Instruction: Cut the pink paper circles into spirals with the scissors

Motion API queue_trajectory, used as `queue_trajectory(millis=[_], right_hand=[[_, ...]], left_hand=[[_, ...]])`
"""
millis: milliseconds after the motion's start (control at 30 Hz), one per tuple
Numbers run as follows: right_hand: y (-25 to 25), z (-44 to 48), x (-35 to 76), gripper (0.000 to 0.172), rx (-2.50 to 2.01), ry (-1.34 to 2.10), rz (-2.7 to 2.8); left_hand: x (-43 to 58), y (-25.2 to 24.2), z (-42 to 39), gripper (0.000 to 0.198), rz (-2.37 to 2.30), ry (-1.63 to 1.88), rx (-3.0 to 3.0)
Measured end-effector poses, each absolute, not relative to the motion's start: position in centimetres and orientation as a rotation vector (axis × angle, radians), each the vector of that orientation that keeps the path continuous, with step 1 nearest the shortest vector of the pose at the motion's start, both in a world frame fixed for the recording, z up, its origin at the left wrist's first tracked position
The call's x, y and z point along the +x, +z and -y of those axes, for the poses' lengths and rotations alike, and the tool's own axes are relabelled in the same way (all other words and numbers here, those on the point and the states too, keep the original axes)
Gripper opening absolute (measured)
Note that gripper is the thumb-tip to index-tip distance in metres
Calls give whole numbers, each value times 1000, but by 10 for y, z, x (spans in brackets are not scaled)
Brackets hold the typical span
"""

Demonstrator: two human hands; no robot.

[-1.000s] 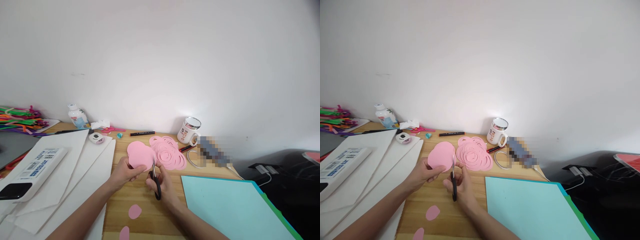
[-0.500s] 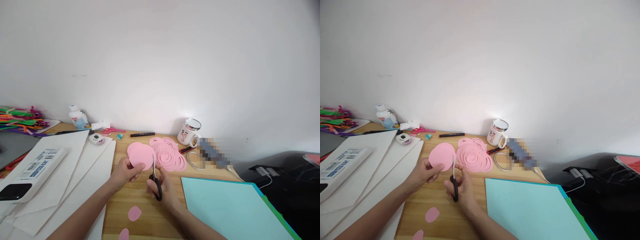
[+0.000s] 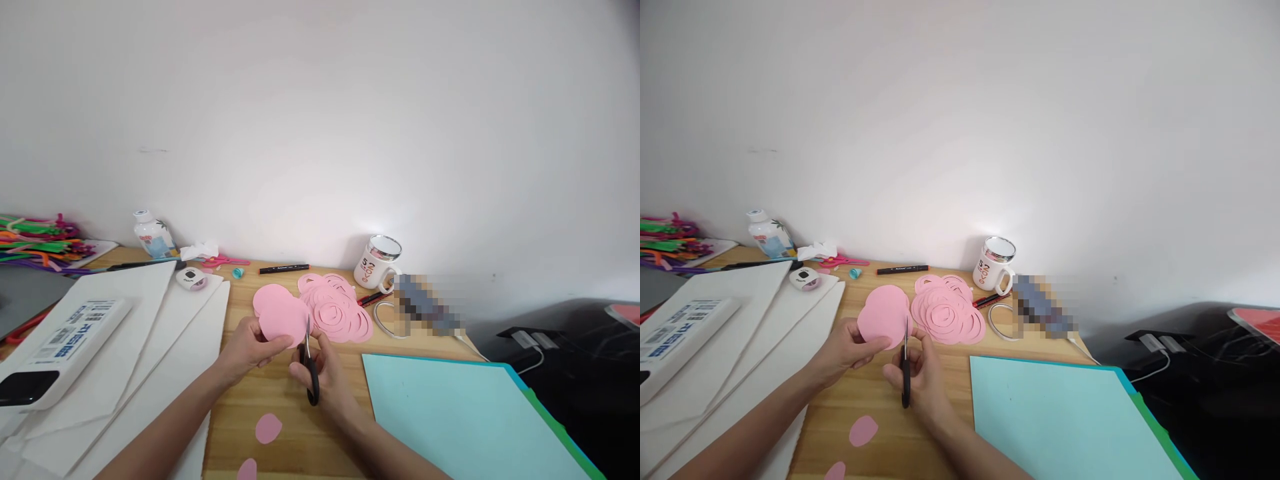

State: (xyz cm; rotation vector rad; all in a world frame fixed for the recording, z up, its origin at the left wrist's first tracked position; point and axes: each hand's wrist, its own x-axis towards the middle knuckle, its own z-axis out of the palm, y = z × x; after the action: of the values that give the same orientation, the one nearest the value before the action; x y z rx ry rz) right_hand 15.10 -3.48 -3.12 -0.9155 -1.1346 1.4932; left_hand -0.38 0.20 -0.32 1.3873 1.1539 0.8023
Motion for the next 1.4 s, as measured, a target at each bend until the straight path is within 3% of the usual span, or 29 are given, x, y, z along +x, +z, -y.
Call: queue_trajectory(millis=[967, 1400], right_hand=[[-38, 33, 154, 47, -1038, 1460, 1187], [-43, 35, 150, 46, -1016, 1537, 1170]], left_hand=[[-4, 2, -4, 31, -1098, 930, 1335], [-2, -2, -4, 37, -1041, 926, 1181]])
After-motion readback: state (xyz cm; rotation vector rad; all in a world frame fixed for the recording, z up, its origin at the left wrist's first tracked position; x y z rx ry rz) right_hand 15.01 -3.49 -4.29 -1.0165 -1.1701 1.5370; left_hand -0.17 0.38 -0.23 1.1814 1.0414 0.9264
